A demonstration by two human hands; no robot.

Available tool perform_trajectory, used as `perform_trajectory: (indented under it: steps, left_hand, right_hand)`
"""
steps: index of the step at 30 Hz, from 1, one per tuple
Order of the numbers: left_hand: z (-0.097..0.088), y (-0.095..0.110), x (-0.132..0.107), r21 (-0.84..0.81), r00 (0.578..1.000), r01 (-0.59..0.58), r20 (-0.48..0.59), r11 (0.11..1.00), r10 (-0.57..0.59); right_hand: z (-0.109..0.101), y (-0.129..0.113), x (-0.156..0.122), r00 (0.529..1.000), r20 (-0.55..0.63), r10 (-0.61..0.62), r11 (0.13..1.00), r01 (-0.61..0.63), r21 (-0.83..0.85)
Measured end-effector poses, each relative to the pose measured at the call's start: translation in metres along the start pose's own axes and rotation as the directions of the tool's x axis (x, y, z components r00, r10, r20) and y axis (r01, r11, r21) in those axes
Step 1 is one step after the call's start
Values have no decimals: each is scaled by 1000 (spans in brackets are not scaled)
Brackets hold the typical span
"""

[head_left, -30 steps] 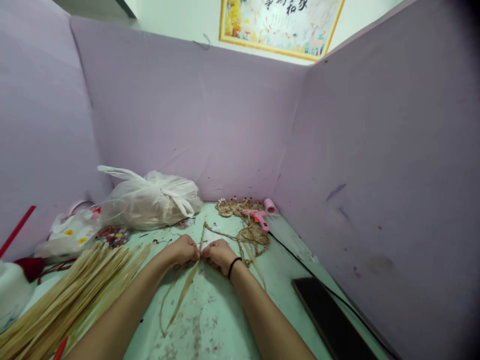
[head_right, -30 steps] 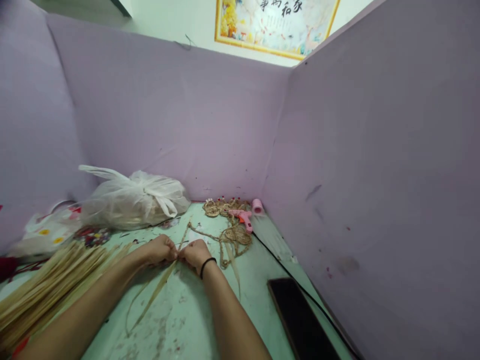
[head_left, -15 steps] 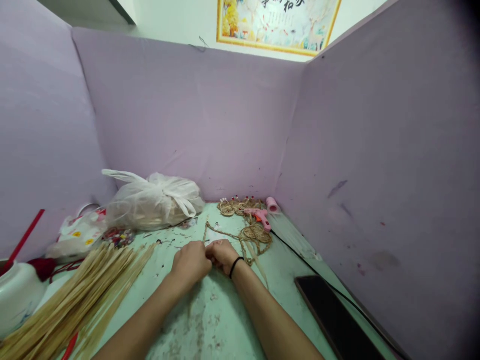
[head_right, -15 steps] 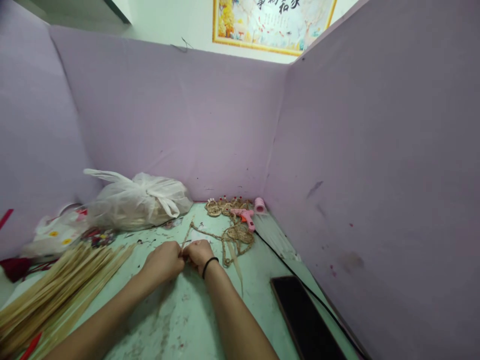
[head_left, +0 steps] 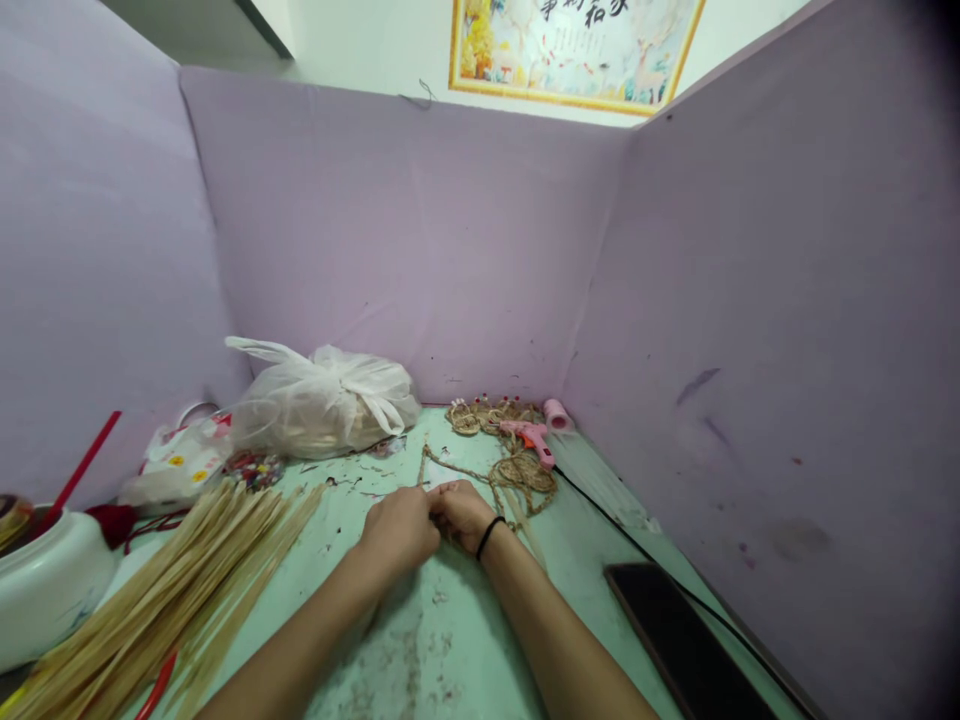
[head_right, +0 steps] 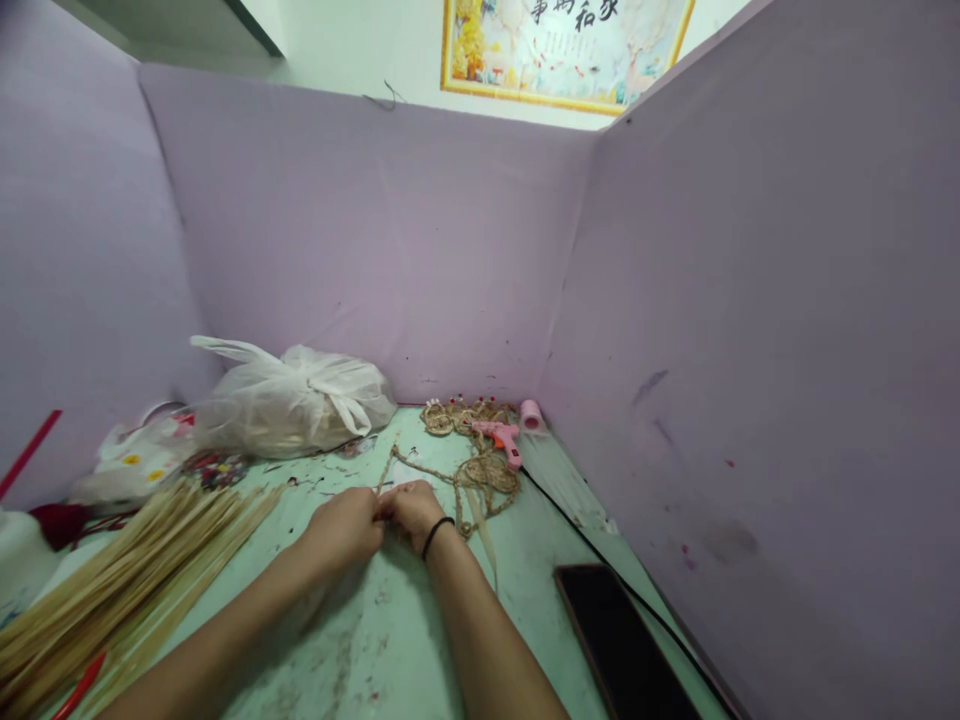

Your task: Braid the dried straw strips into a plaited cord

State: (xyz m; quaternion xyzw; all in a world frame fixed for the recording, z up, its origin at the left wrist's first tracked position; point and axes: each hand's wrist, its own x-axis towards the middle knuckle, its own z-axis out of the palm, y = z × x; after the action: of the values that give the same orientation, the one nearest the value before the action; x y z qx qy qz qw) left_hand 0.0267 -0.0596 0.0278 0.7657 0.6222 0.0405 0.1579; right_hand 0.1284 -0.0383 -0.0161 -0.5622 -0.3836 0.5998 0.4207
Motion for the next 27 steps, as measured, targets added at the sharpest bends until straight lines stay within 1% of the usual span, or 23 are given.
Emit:
perform_trajectory:
  steps: [2, 3, 4, 5, 6, 7, 8, 9, 10, 11, 13, 15, 17, 19, 21, 22, 24, 25, 27]
  left_hand:
    - [-6, -9, 9, -68, 998, 14, -63, 998, -18]
    - [-8, -13, 13, -128, 993, 28, -106, 991, -42]
    - [-10, -16, 17, -207, 989, 48, -127, 977, -76]
    - [-10, -18, 19, -300, 985, 75, -123, 951, -117]
    - [-9, -19, 21, -406, 985, 128, -51, 905, -162]
    - [-7, -19, 22, -509, 981, 191, 71, 840, -180]
    - [-5, -19, 22, -582, 969, 246, 176, 775, -176]
    - [-2, -18, 22, -642, 955, 275, 265, 715, -130]
    - [1, -17, 21, -706, 950, 288, 297, 647, -99]
    - [3, -16, 21, -730, 940, 311, 331, 608, -84]
    - [5, -17, 22, -750, 929, 342, 360, 566, -85]
    - [6, -19, 23, -735, 930, 346, 349, 584, -112]
    - [7, -22, 25, -694, 939, 330, 314, 640, -142]
    - [11, -25, 28, -655, 951, 299, 266, 694, -159]
    - [16, -27, 32, -648, 964, 262, 208, 715, -165]
    - [19, -28, 34, -653, 971, 239, 178, 718, -160]
    - [26, -30, 38, -659, 978, 207, 141, 723, -152]
    - [29, -31, 40, -666, 980, 197, 127, 720, -151]
    - [34, -33, 43, -716, 980, 195, 115, 671, -162]
  right_hand:
    - [-2, 0, 0, 999, 33, 10, 1000, -10, 3]
    - [-3, 0, 0, 998, 54, 15, 1000, -16, 5]
    - [-4, 0, 0, 997, 78, 21, 1000, -22, 6]
    - [-5, 1, 0, 994, 105, 28, 1000, -29, 7]
    - [-6, 1, 0, 991, 133, 33, 999, -34, 7]
    - [-7, 2, 1, 987, 157, 39, 999, -40, 5]
    - [-7, 3, 1, 983, 180, 41, 999, -42, 3]
    - [-8, 3, 2, 979, 201, 40, 999, -41, 2]
    - [-8, 4, 2, 976, 213, 36, 999, -38, 4]
    - [-9, 4, 3, 974, 222, 38, 999, -38, -3]
    - [-10, 4, 4, 976, 213, 47, 999, -42, -27]
    - [-10, 3, 4, 980, 194, 42, 996, -26, -85]
    - [-10, 2, 4, 985, 172, 5, 984, 25, -174]
    - [-10, 2, 5, 986, 154, -70, 956, 110, -271]
    - [-11, 3, 7, 976, 153, -157, 902, 205, -380]
    - [-11, 4, 8, 968, 156, -197, 862, 247, -443]
    - [-12, 5, 10, 953, 156, -260, 751, 301, -588]
    - [-11, 6, 10, 947, 147, -284, 686, 308, -659]
    - [-10, 4, 7, 940, 114, -320, 564, 286, -775]
